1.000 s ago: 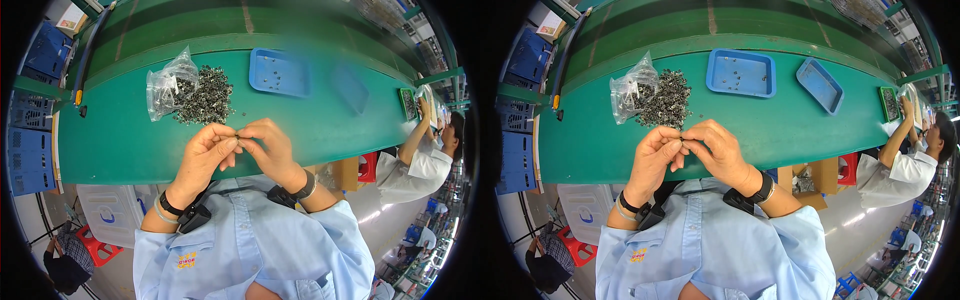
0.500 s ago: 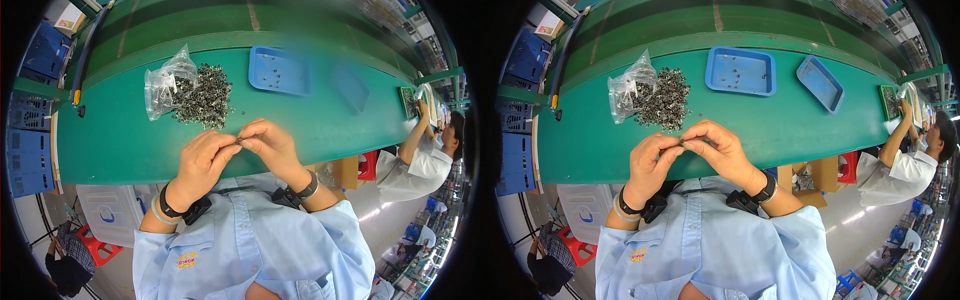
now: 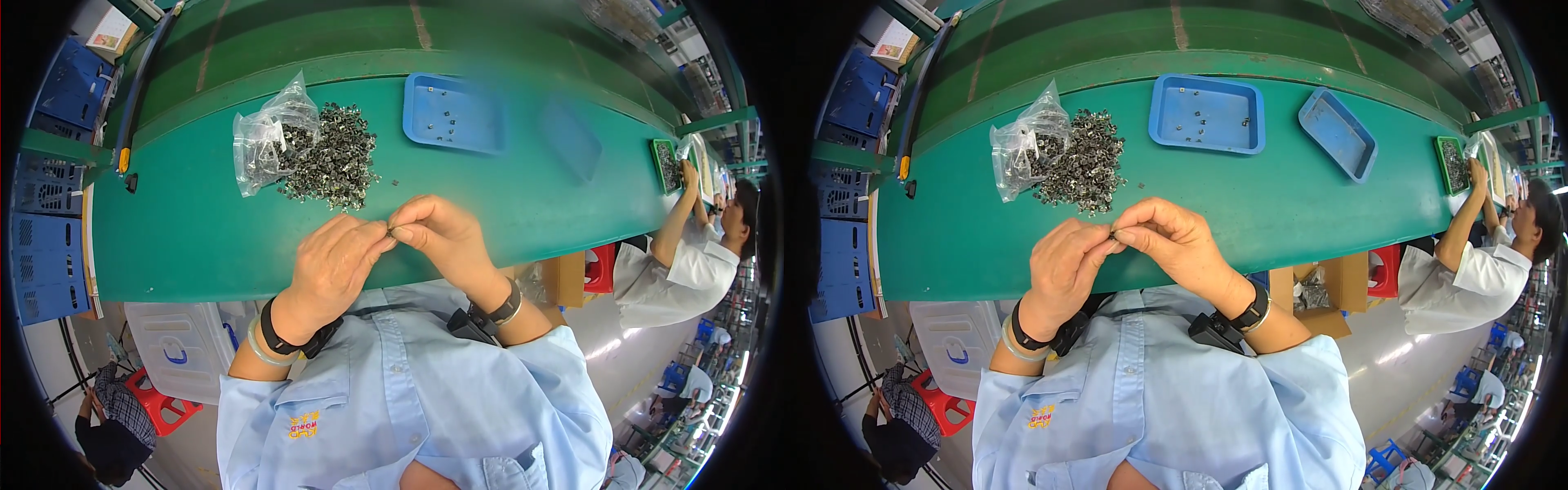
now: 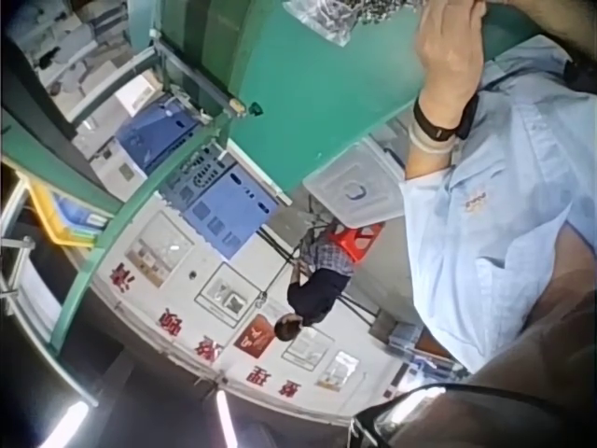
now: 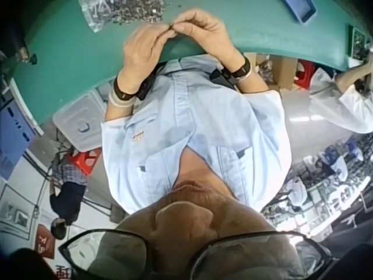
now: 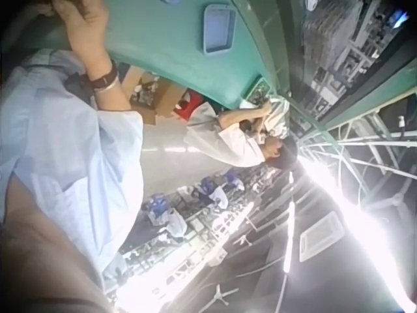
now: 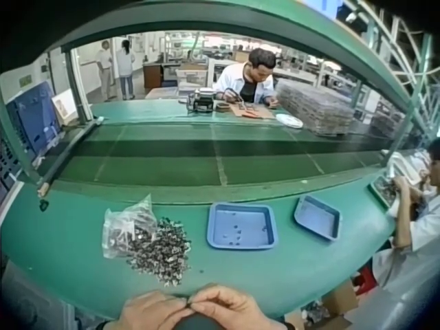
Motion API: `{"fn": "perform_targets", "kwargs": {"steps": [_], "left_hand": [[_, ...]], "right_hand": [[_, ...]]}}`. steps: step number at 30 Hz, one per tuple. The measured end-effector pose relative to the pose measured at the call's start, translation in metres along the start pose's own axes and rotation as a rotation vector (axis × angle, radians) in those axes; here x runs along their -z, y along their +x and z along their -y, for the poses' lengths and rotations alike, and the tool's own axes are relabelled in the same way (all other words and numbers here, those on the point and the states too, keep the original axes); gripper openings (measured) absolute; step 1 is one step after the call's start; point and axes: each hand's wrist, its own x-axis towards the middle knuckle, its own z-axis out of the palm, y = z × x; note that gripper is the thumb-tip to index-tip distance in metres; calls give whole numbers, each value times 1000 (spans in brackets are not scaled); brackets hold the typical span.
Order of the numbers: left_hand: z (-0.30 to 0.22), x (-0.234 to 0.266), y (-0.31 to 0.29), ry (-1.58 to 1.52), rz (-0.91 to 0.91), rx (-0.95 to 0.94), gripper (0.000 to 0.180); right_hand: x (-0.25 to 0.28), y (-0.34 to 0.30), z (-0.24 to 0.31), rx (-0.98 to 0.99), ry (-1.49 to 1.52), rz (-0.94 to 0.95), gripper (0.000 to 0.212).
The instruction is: The person pours small metal components from two trays into a larger blue bin, empties a plastic bag of components onto the table, and picks up a pair of glasses. They then pick up the components one at a time, pressing them together by hand and placing the assembled pieces into a small blue tray.
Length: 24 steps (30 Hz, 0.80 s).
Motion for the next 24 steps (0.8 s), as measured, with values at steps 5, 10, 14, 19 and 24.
{"fn": "perform_targets", "kwargs": {"steps": [5,10,14,19,24], "left_hand": [[1,-1,0,-25,5,0,21],[2,-2,-2,-34,-3,9,22],[2,-4,-4,-19,-18,-5,21],[1,-4,-4,-13,-23,-15,21],[4,-5,-4,-60,-26,-2,22]], "right_hand": [[0,-1,2,-29,13,-8,5],[0,-2,3,-62,37,-13,5],[0,-2,3,-69,27,-14,5],[0,-2,4,-53,8,-4,4],[0,-2,4,-64,6,-14,3]]}}
